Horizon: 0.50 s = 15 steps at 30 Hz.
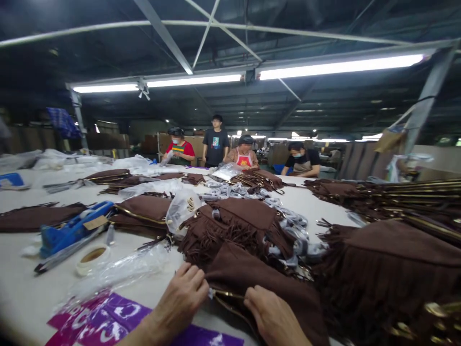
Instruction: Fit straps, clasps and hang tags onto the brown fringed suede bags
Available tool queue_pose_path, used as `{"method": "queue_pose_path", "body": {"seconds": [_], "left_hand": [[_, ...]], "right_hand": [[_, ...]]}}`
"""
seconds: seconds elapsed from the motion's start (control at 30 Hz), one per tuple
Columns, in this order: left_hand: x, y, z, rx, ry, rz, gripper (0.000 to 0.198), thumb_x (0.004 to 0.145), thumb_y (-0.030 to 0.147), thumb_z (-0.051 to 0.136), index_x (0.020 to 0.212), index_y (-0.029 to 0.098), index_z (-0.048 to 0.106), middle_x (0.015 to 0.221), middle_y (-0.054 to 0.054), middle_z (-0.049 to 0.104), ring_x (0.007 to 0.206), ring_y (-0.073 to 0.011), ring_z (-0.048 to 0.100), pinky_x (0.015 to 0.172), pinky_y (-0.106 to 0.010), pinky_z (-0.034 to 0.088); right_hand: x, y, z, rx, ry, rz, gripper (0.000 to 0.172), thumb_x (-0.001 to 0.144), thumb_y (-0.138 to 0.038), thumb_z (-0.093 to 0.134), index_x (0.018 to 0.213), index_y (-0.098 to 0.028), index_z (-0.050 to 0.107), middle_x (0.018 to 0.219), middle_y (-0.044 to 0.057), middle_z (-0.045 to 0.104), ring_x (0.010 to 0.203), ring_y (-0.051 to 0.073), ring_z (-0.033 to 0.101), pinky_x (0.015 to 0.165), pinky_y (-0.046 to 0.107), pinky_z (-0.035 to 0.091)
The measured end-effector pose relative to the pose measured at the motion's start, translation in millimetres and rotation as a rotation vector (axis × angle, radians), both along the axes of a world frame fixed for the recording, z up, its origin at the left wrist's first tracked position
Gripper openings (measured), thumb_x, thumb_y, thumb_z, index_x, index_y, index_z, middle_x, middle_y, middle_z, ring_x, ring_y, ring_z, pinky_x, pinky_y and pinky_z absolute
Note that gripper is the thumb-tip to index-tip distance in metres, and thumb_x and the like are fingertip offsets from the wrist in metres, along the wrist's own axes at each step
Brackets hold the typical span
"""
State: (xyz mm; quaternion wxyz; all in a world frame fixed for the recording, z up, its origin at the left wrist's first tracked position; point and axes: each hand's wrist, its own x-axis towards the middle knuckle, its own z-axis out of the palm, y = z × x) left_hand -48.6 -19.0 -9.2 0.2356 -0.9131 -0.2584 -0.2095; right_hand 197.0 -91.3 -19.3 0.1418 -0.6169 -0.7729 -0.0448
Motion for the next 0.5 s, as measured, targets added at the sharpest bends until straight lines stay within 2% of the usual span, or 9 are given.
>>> {"method": "queue_pose_path", "body": {"seconds": [0.07, 0.17, 0.23, 0.33, 0.4, 0.43, 0.5], "left_hand": [[-16.9, 5.1, 3.3, -0.017, -0.03, 0.077, 0.006, 0.086, 0.018, 0.063, 0.081, 0.019, 0.061, 0.082, -0.004, 0.061, 0.08, -0.0238, 0.053, 0.077, -0.04, 0.041], [-32.9, 9.3, 4.2, -0.021, -0.066, 0.171, 0.013, 0.088, 0.016, 0.057, 0.077, 0.018, 0.063, 0.083, -0.007, 0.063, 0.083, -0.0258, 0.054, 0.082, -0.043, 0.041], [-31.0, 2.8, 2.6, 0.019, -0.111, 0.123, 0.015, 0.09, 0.015, 0.052, 0.088, 0.017, 0.067, 0.094, -0.009, 0.066, 0.093, -0.0274, 0.055, 0.09, -0.046, 0.04], [-6.9, -17.9, 0.8, 0.038, -0.147, -0.091, 0.029, 0.092, 0.013, 0.047, 0.117, 0.013, 0.061, 0.117, -0.012, 0.065, 0.11, -0.0275, 0.053, 0.101, -0.045, 0.035], [17.4, -30.1, 1.0, -0.117, -0.081, -0.203, 0.033, 0.093, 0.021, 0.051, 0.124, 0.013, 0.058, 0.122, -0.011, 0.064, 0.113, -0.0271, 0.054, 0.105, -0.044, 0.035], [29.3, -34.3, 1.4, -0.246, -0.03, -0.202, 0.032, 0.093, 0.027, 0.054, 0.122, 0.014, 0.06, 0.12, -0.011, 0.065, 0.112, -0.0277, 0.056, 0.104, -0.044, 0.038], [47.9, -38.7, 2.8, -0.514, 0.075, -0.108, 0.03, 0.09, 0.036, 0.06, 0.11, 0.015, 0.066, 0.111, -0.011, 0.068, 0.107, -0.0298, 0.06, 0.098, -0.045, 0.045]], "right_hand": [[4.4, -0.3, 18.2, -0.052, 0.062, -0.066, 0.025, 0.097, -0.016, 0.045, 0.076, -0.022, 0.058, 0.078, -0.001, 0.065, 0.076, 0.016, 0.066, 0.067, 0.024, 0.044], [7.0, 2.2, 38.0, -0.077, 0.017, -0.136, 0.025, 0.097, -0.018, 0.046, 0.076, -0.021, 0.06, 0.08, 0.001, 0.064, 0.077, 0.017, 0.063, 0.067, 0.026, 0.041], [5.8, 2.8, 45.7, -0.068, -0.017, -0.132, 0.024, 0.097, -0.018, 0.048, 0.076, -0.021, 0.06, 0.081, 0.001, 0.064, 0.077, 0.017, 0.063, 0.067, 0.026, 0.04], [2.7, -0.8, 56.3, 0.01, -0.06, -0.105, 0.023, 0.097, -0.019, 0.047, 0.079, -0.022, 0.061, 0.08, 0.0, 0.062, 0.073, 0.015, 0.062, 0.064, 0.025, 0.038], [1.8, -4.1, 65.4, 0.113, -0.119, -0.108, 0.022, 0.097, -0.02, 0.046, 0.081, -0.022, 0.061, 0.08, 0.0, 0.061, 0.071, 0.016, 0.061, 0.06, 0.025, 0.037], [1.8, -5.4, 70.0, 0.175, -0.158, -0.118, 0.021, 0.097, -0.021, 0.046, 0.083, -0.023, 0.061, 0.08, 0.001, 0.061, 0.07, 0.016, 0.061, 0.058, 0.025, 0.036], [1.8, -7.1, 76.7, 0.28, -0.233, -0.138, 0.019, 0.097, -0.022, 0.047, 0.086, -0.023, 0.063, 0.079, 0.002, 0.061, 0.07, 0.017, 0.062, 0.056, 0.026, 0.036]]}}
